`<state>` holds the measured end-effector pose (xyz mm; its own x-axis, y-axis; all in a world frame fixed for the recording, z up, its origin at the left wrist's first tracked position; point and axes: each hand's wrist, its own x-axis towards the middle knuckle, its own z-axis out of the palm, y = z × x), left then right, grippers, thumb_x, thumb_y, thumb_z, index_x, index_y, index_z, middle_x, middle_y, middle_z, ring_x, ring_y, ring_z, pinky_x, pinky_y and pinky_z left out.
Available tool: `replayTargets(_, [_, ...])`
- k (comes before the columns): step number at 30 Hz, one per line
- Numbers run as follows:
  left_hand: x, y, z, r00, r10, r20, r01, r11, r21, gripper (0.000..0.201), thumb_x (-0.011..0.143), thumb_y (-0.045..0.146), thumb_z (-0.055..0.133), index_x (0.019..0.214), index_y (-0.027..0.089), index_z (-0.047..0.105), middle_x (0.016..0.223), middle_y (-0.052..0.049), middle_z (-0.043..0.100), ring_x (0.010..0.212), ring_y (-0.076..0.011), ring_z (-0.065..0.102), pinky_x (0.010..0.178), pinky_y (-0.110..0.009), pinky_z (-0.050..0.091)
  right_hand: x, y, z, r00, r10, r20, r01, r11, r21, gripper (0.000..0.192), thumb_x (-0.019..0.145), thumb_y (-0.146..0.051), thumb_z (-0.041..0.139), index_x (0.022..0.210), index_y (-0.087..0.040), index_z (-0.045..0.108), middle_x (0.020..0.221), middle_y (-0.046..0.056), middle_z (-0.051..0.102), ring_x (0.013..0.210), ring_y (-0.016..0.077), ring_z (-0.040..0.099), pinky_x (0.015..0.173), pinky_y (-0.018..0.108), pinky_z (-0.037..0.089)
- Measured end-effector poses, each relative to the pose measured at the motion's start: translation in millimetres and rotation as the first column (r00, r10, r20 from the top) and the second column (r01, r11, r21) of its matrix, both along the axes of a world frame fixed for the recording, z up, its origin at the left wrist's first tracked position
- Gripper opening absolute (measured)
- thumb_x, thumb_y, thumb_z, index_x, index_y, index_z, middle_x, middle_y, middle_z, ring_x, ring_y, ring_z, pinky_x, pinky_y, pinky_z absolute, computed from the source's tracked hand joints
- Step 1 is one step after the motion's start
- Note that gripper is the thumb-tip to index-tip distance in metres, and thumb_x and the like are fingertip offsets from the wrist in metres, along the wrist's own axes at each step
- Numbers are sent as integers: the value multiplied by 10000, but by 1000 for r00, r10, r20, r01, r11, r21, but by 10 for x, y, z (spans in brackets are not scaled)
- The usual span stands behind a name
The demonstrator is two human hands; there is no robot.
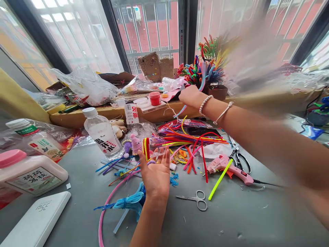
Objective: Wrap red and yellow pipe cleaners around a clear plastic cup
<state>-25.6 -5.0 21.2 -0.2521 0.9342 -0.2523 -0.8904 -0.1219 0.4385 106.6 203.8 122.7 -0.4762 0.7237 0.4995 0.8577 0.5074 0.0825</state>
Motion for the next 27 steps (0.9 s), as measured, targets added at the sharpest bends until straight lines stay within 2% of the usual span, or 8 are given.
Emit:
replayTargets(3, [10,-3,0,999,17,-42,-16,999,29,364,802,407,469,1036,129,500,1036,-134,522,987,-211,574,731,-266,545,162,-165,128,997,-82,-14,78,984,-162,189,645,-177,651,470,-119,608,499,65,572,700,240,608,646,388,439])
replayTargets(5, [22,-4,7,997,23,-67,-19,998,63,300,802,360,486,1020,156,524,1019,-112,535,979,-200,578,764,-280,534,295,-336,147,996,-68,-59,44,943,-329,172,632,-177,655,469,-133,622,471,38,574,573,172,591,580,315,455])
replayTargets(7, [34,-5,12,997,9,-71,-3,997,83,267,802,320,493,1010,157,536,981,-105,548,962,-192,586,783,-285,525,423,-516,97,988,-54,-144,-6,921,-389,161,700,-235,597,573,-164,668,543,20,622,521,117,565,534,265,456])
replayTargets(10, [46,-7,6,997,-42,-66,48,994,94,266,805,298,489,1009,133,533,931,-113,560,949,-191,592,798,-290,517,567,-746,-52,834,-159,-529,-203,802,-562,130,683,-294,621,632,-191,682,619,22,653,491,90,536,470,240,448])
replayTargets(14, [64,-17,-21,991,-103,-86,109,992,67,281,787,319,515,1015,155,526,919,-100,566,929,-192,597,796,-324,517,639,-947,-204,654,-295,-697,-374,674,-637,105,649,-293,670,640,-188,671,597,11,639,437,62,478,398,204,414])
replayTargets(17, [83,-24,-30,984,-158,-84,162,986,46,305,788,361,502,1016,159,525,932,-110,569,905,-198,603,748,-309,532,613,-1033,-252,484,-431,-762,-471,605,-641,55,674,-188,662,633,-159,640,600,5,630,463,47,501,451,171,451])
replayTargets(23, [38,-12,15,986,-168,-4,167,976,141,364,793,406,478,1045,147,515,952,-122,569,946,-201,587,750,-289,529,474,-1042,-489,372,-553,-746,-403,627,-666,31,773,-101,559,766,-104,588,701,37,622,594,55,565,609,173,492])
replayTargets(27, [-17,-7,45,993,-118,-10,117,969,219,378,798,406,472,1060,137,515,965,-120,577,968,-195,578,774,-292,521,404,-959,-701,363,-626,-690,-349,595,-724,250,833,-261,503,1031,-113,539,994,72,582,828,132,576,723,311,492])
